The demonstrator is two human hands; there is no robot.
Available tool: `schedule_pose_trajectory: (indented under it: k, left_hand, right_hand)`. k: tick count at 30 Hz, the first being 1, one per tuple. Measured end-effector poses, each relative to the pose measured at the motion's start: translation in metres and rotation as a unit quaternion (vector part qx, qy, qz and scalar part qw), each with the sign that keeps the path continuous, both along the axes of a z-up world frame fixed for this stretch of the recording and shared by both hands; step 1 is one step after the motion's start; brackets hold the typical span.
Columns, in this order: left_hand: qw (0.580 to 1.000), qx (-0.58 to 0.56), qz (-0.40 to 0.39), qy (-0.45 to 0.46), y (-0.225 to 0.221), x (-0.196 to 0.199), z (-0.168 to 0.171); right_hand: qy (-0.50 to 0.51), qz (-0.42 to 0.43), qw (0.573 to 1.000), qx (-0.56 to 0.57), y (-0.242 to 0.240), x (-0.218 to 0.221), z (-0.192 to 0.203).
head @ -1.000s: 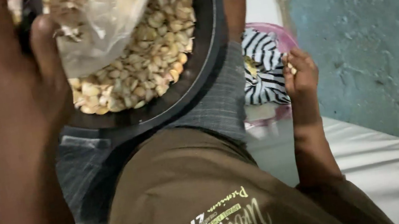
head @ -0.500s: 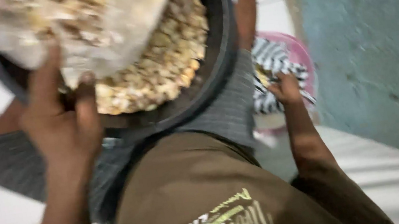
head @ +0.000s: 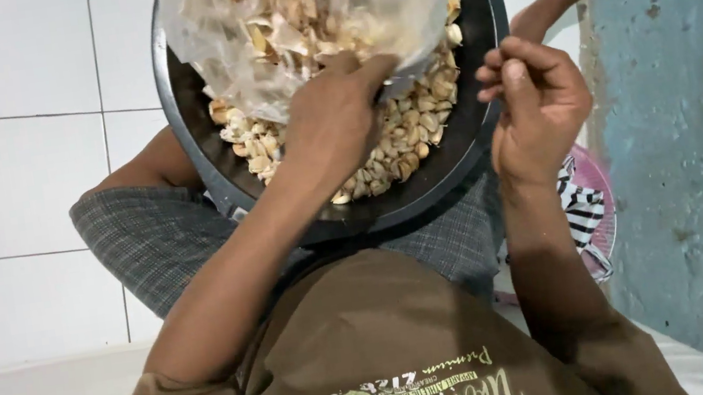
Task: Manually peeling the skin off individual garlic cloves from a large container while sitting on the floor
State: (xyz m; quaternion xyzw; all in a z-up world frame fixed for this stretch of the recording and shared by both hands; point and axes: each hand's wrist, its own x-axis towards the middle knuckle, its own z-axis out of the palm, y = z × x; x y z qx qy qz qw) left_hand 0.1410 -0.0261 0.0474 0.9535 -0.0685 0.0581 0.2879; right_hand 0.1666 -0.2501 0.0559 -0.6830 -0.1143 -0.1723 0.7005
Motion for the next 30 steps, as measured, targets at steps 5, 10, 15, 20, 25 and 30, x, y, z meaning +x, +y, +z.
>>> schedule_pose_trajectory:
  k: [5, 10, 15, 20, 25, 30]
  left_hand:
    - [0.989, -0.122, -0.057, -0.059, -0.002, 0.007, 0.011]
    - [0.979, -0.188, -0.069, -0.044, 0.011, 0.011, 0.058]
    - [0.975, -0.135, 0.105, -0.138, 0.049, 0.028, 0.052]
    - [0.964, -0.112, 0.141, -0.197, 0.061, 0.068, 0.036]
    - [0.971, -0.106, 0.087, -0.195, 0.048, 0.081, 0.042]
    - [0.968, -0.145, 0.071, -0.191, 0.05, 0.065, 0.067]
  right_hand:
    - [0.029, 0.03, 0.997, 0.065, 0.025, -0.019, -0.001]
    - [0.162, 0.043, 0.983, 0.074, 0.023, -0.043, -0.01]
    - [0.002, 0.053, 0.997, -0.059, 0.029, -0.037, 0.024]
    - [-0.025, 0.088, 0.994, -0.054, 0.052, -0.028, 0.043]
    - [-0.018, 0.169, 0.967, -0.189, 0.07, -0.014, 0.03]
    - [0.016, 0.221, 0.931, -0.29, 0.102, -0.04, 0.053]
